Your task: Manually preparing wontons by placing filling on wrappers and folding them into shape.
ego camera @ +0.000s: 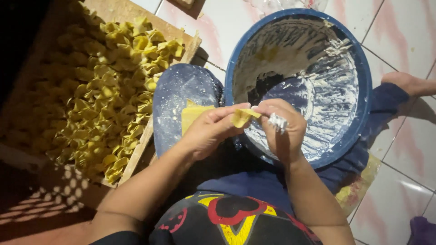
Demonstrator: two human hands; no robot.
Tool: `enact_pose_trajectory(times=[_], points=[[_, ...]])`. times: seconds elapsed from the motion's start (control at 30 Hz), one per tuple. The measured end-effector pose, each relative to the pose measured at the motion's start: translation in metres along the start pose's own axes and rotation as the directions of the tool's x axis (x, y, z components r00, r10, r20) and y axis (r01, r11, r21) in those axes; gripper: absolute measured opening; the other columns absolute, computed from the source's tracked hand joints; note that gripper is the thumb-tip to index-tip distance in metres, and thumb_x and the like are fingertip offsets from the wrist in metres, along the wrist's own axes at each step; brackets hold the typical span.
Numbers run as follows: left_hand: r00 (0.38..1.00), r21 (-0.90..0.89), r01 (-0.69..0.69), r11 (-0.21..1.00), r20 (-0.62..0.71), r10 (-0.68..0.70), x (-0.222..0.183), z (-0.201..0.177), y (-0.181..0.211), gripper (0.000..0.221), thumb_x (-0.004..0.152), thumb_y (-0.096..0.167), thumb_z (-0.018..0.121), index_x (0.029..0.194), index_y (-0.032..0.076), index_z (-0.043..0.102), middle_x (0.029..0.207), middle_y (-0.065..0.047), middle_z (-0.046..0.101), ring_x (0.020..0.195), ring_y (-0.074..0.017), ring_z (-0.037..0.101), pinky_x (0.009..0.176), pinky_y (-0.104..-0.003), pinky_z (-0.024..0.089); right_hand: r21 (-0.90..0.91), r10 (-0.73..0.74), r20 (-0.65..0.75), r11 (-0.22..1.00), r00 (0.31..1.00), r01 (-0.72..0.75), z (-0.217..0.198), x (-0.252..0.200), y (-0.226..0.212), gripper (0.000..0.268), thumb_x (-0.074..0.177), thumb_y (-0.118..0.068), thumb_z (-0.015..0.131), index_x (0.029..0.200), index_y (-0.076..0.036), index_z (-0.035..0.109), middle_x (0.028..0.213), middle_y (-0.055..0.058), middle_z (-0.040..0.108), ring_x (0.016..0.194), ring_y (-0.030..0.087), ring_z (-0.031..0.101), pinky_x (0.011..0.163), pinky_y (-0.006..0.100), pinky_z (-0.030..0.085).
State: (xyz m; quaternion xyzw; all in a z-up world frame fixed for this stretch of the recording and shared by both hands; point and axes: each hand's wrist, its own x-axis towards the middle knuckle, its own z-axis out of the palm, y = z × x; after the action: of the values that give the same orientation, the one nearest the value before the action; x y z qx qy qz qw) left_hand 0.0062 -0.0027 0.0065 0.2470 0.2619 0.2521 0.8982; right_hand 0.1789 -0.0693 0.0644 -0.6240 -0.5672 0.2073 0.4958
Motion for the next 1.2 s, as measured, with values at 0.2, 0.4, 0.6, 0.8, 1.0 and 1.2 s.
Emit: enact_pose_trajectory(times=[0.2,0.4,0.6,0.8,1.0,1.2], points=[[0.995,0.124,-0.038,0.992,-0.09,0.049,0.004,-0.004,0.002,0.036,0.087,0.009,0.078,0.121,-0.002,0.072,0.115,-0.017,0.075,0.095,-0.0176,0.071,0.081,-0.033,0.063,0.071,-0.042,0.099,0.997,0.994,0.035,0.004,0.0,-0.002,0.034,0.092,-0.034,0.077,0.093,0.0,0.08,0.088,0.014,0.073,0.075,0.021,0.07,0.07,0.033,0.058],[0.994,0.165,-0.015,0.986,-0.106,0.033,0.008,-0.001,0.008,0.034,0.084,0.005,0.08,0.117,-0.003,0.074,0.097,-0.017,0.076,0.082,-0.0209,0.074,0.072,-0.034,0.066,-0.103,-0.101,0.133,0.988,0.986,0.115,0.003,0.002,-0.006,0.016,0.092,-0.02,0.078,0.099,-0.007,0.082,0.097,0.011,0.075,0.086,0.027,0.074,0.079,0.036,0.058],[0.995,-0.015,-0.044,0.999,-0.094,0.043,0.01,0.004,0.004,0.035,0.083,0.009,0.083,0.115,-0.002,0.074,0.094,-0.018,0.075,0.083,-0.0263,0.076,0.075,-0.04,0.067,0.16,0.227,0.065,0.959,0.972,-0.234,0.003,-0.013,0.01,0.025,0.105,-0.013,0.06,0.124,0.002,0.064,0.126,0.015,0.068,0.111,0.018,0.059,0.097,0.036,0.051],[0.953,0.253,-0.194,0.948,-0.181,0.244,0.004,0.015,0.001,0.028,0.083,0.006,0.083,0.11,-0.001,0.078,0.087,-0.013,0.077,0.079,-0.013,0.07,0.069,-0.03,0.064,0.151,0.361,-0.029,0.923,0.932,-0.353,0.005,-0.019,0.013,0.006,0.091,0.002,0.075,0.097,0.001,0.076,0.085,0.01,0.073,0.074,0.013,0.061,0.071,0.03,0.054],[0.829,0.705,-0.388,0.593,-0.014,0.559,-0.008,0.03,0.003,0.028,0.087,0.003,0.075,0.113,0.015,0.079,0.11,-0.008,0.078,0.106,-0.0242,0.075,0.092,-0.035,0.061,-0.054,0.085,-0.009,0.995,0.996,-0.085,0.006,-0.01,-0.012,0.021,0.086,-0.017,0.084,0.09,0.002,0.075,0.089,0.015,0.073,0.074,0.025,0.069,0.065,0.032,0.055],[0.764,0.751,-0.474,0.459,0.093,0.638,-0.017,0.04,0.007,0.041,0.089,-0.012,0.066,0.126,0.004,0.07,0.122,-0.025,0.071,0.116,-0.0425,0.068,0.098,-0.048,0.057,-0.241,-0.067,-0.02,0.969,0.998,0.061,0.012,-0.006,-0.019,0.015,0.096,-0.012,0.067,0.09,-0.001,0.075,0.091,0.014,0.073,0.077,0.031,0.072,0.061,0.034,0.056]])
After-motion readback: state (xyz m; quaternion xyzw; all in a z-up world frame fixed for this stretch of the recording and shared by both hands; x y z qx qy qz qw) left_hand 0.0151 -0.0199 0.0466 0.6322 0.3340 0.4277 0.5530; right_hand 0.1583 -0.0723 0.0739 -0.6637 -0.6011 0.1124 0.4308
